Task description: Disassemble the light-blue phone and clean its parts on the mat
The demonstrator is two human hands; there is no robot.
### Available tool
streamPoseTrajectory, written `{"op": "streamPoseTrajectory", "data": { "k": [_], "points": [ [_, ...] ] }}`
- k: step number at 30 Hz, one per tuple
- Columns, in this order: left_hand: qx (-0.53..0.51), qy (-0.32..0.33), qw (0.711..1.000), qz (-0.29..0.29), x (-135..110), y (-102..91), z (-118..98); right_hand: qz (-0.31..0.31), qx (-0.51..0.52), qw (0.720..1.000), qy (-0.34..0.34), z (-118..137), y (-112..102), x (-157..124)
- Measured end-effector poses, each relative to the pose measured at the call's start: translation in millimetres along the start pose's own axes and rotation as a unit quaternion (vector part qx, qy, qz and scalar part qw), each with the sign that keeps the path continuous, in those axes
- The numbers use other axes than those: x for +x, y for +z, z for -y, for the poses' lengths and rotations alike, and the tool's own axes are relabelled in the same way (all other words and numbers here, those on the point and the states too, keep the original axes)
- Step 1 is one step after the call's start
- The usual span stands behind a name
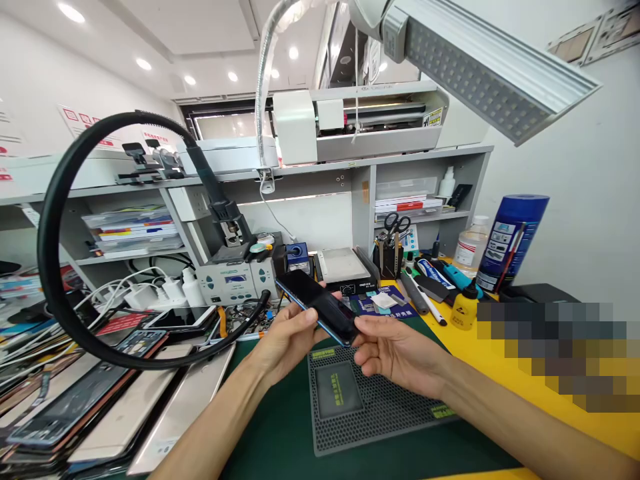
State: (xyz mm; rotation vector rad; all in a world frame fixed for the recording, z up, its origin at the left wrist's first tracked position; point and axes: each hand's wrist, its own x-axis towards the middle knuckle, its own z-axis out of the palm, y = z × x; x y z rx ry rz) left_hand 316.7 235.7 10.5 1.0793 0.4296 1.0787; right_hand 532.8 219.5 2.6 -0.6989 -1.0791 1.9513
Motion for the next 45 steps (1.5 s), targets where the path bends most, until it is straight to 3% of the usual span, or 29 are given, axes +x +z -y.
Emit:
{"op": "streamPoseTrajectory", "data": {
  "k": [8, 25, 39, 45],
  "points": [
    [-0.011, 0.004, 1.0, 0.012, -1.0, -3.5, -2.8, -0.045, -0.07, 0.996, -0.034, 0.0, 11.4, -3.6],
    [0.039, -0.027, 0.999, 0.012, -4.7, -1.9, -3.5, -0.055, -0.104, 0.993, 0.008, 1.1, 7.4, -4.9],
    [0.104, -0.04, 0.994, 0.0, -5.4, 5.5, -7.1, -0.034, -0.105, 0.993, 0.035, 1.6, 5.3, -4.9],
    [0.171, -0.043, 0.984, -0.034, -4.0, 9.3, -7.2, -0.022, -0.182, 0.983, 0.019, 1.8, 2.5, -5.9]
  ]
}}
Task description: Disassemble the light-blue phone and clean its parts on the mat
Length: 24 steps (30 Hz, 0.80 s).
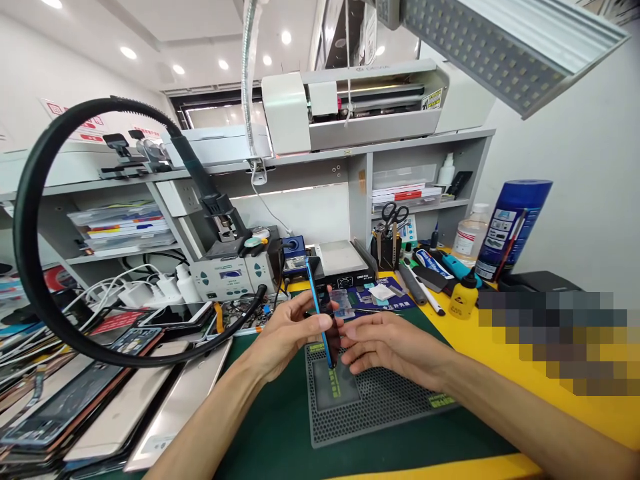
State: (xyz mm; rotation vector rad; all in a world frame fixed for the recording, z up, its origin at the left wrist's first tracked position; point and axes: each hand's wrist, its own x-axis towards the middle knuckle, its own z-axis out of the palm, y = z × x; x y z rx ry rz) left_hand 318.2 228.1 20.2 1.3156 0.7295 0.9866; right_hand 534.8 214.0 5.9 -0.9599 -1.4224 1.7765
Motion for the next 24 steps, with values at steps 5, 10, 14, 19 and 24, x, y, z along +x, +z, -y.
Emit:
{"op": "streamPoseTrajectory", "data": {
  "k": [5, 10, 14, 19, 24],
  "points": [
    [0.105, 0.012, 0.989, -0.102, -1.7, 20.2, -0.5, -0.075, -0.149, 0.982, -0.094, -4.6, 11.2, -5.5],
    [0.165, 0.017, 0.975, -0.148, -6.6, 30.8, -3.1, -0.133, -0.206, 0.96, -0.138, -10.0, 17.0, -1.4],
    [0.154, 0.01, 0.978, -0.139, -11.6, 15.5, -11.6, -0.105, -0.169, 0.974, -0.11, -9.2, 7.8, 5.9],
    [0.127, -0.028, 0.989, -0.076, -14.7, -1.3, -11.5, -0.041, -0.119, 0.989, -0.076, -8.7, 4.4, 7.6],
    [0.133, -0.009, 0.991, -0.01, -12.1, -0.1, 2.5, 0.028, -0.103, 0.992, -0.062, -3.4, 11.2, 2.1]
  ]
}}
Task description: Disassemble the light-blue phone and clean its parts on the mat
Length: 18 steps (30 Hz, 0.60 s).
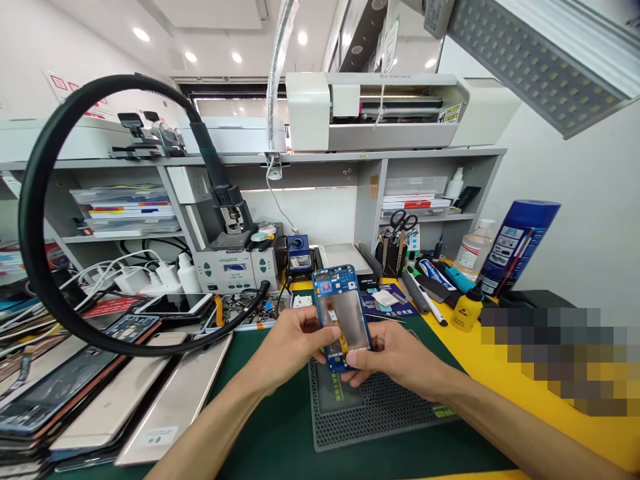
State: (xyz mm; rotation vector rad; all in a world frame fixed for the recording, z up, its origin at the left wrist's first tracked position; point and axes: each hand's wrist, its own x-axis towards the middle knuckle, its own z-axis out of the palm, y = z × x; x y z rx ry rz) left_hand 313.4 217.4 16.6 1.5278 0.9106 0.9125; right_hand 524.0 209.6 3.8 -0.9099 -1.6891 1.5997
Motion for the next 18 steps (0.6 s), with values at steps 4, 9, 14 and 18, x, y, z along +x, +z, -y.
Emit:
{"op": "streamPoseTrajectory", "data": {
  "k": [4, 9, 14, 18],
  "points": [
    [0.012, 0.033, 0.999, 0.009, -0.3, 2.5, 3.2, 0.009, 0.01, 1.0, 0.001, 2.6, 2.6, -0.6],
    [-0.01, 0.076, 0.997, -0.011, -2.4, 5.5, -4.2, -0.004, 0.015, 1.0, 0.02, -4.2, 3.3, -0.1],
    [-0.04, 0.093, 0.994, -0.042, -4.6, 9.9, -7.1, 0.004, 0.017, 0.999, 0.029, -6.2, 7.7, -0.8],
    [-0.053, 0.082, 0.994, -0.044, -4.7, 11.5, -3.5, 0.023, 0.007, 0.999, 0.03, -0.9, 9.7, -2.4]
  ]
}}
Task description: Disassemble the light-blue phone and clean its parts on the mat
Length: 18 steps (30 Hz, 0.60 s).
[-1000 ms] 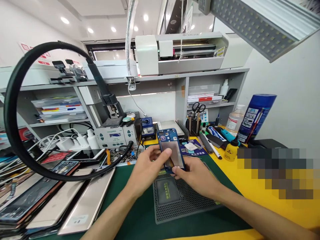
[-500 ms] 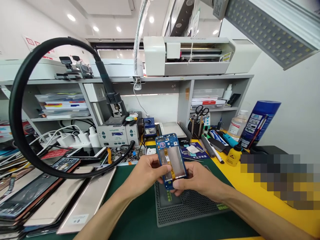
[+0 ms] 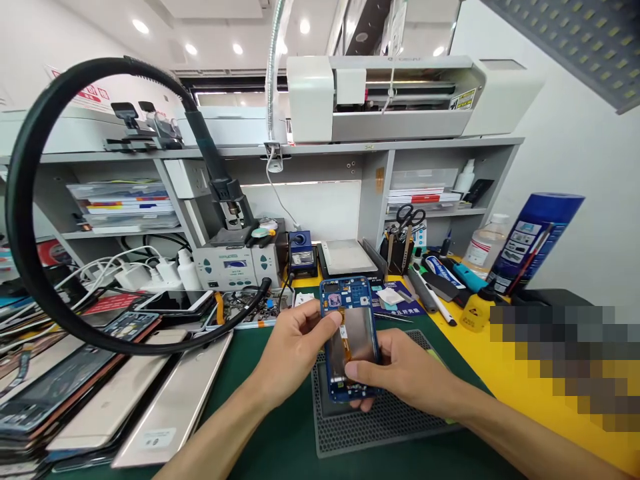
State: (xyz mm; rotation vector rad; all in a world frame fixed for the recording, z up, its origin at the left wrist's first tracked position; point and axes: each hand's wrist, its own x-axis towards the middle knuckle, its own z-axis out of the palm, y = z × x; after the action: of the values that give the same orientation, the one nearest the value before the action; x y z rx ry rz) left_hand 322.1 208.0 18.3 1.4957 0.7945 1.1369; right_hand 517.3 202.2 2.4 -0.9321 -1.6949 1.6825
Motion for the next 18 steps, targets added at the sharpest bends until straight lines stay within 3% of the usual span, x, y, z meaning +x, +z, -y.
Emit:
{"op": "streamPoseTrajectory", "data": {
  "k": [6, 11, 14, 18],
  "points": [
    [-0.007, 0.002, 0.999, -0.042, 3.2, 7.5, 8.4, -0.031, -0.053, 0.998, -0.014, 0.9, -8.0, -2.0],
    [0.041, -0.003, 0.996, -0.081, 9.4, 9.4, 14.1, -0.028, -0.041, 0.999, 0.018, 1.8, -6.9, 1.2],
    [0.101, -0.012, 0.991, -0.092, 7.8, 7.4, 10.7, -0.03, -0.043, 0.998, 0.021, 1.1, -6.8, 2.3],
    [0.158, -0.042, 0.978, -0.13, -5.8, 16.7, -0.6, -0.082, -0.097, 0.992, -0.009, -2.7, -10.0, 2.7]
  ]
}}
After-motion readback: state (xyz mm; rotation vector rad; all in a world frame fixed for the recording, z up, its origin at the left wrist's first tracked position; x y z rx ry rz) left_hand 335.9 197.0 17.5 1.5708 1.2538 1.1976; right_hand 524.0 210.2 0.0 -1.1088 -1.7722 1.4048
